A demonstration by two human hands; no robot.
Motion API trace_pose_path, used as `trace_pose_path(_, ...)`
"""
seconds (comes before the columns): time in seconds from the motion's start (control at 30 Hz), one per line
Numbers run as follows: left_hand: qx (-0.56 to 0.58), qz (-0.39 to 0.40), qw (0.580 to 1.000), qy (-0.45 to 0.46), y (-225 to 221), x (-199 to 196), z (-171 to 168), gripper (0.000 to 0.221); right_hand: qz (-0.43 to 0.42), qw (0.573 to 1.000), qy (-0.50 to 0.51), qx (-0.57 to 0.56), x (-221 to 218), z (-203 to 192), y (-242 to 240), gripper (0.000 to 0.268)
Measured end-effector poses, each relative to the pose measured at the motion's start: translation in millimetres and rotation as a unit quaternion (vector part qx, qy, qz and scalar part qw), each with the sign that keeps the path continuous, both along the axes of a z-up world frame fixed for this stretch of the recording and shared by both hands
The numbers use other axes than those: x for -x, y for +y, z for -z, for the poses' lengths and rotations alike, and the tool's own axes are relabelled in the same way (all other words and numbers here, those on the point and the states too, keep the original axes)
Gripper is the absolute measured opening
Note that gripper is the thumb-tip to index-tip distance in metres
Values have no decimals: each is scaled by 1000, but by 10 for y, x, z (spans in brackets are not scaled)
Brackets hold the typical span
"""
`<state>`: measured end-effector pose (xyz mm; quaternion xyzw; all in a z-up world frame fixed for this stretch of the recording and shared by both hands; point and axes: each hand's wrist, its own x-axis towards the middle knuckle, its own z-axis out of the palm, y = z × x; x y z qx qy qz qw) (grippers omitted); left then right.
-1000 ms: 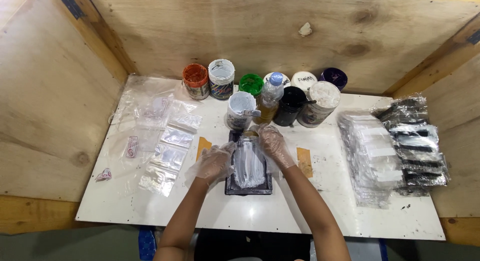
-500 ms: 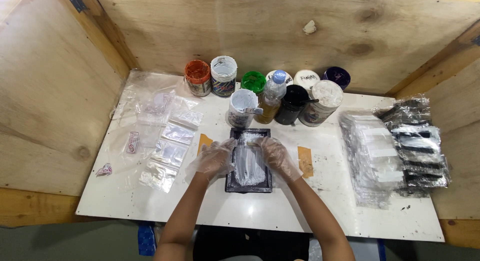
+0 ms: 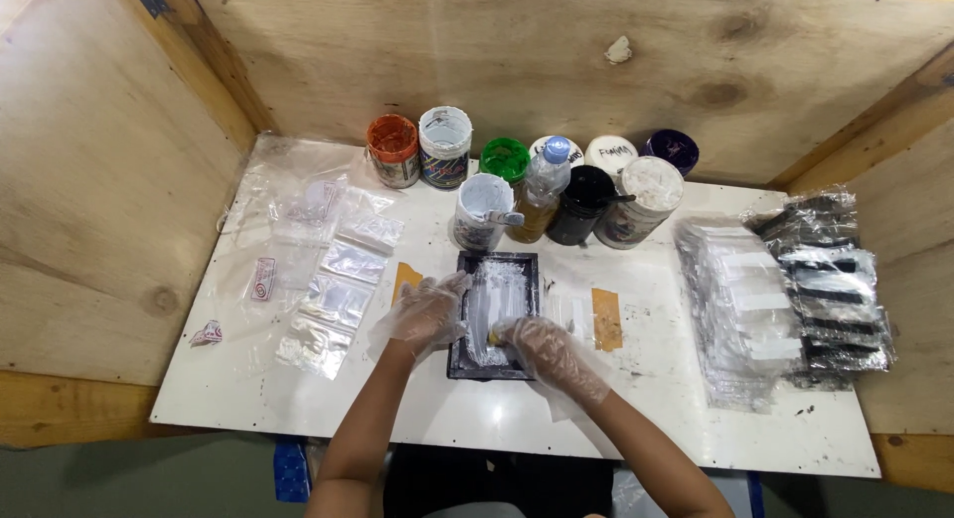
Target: Applying white emulsion or ink to small screen printing frames using a spatula at a workbench.
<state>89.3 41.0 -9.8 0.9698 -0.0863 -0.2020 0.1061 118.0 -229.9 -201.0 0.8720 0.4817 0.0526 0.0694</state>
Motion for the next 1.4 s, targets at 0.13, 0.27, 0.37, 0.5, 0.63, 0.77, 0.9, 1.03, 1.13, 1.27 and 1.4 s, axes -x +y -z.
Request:
trace_pose_path(0.13,-12,5,1000,3,-1,-45,59,86,-17,998,-9,-65,348,-511,27,24)
trace_pose_path(0.27,-3,-2,1000,26,-10,-47,14,86,-41,988,-144,-38,380,-970,74,22)
trace_pose_path(0.37,-7,-16,999,31,-22,-35,-71,88,-63,939,-334,44,271,-1190,96,31)
trace_pose_path(0.5,1,-12,999,31,-19,-16,-44,86,34,983,-173,-51,-123,-1095,363,25)
trace_pose_path(0.63,-3,-13,999,32,-28,-1,-122,86,147,974,-31,-170,-432,-503,381,19)
trace_pose_path(0.77,18,-14,999,46,-32,-1,-181,86,97,985,-53,-130,-220,-777,442,21)
trace_pose_path(0.9,12,-13,999,33,-44,14,-204,85,96,990,-90,-53,14,-1083,469,19)
trace_pose_path(1.03,18,-19,999,33,-32,24,-206,85,54,988,109,-98,130,-873,259,16)
trace_pose_path(1.13,18,-18,999,34,-50,8,-210,85,-23,994,-101,33,362,-583,122,18)
trace_pose_path(1.27,19,-11,999,24,-13,-55,92,88,-209,666,-577,423,645,-619,108,36)
trace_pose_path(1.4,8,-12,1000,21,-46,-22,-12,88,16,995,-13,-94,238,-622,80,23)
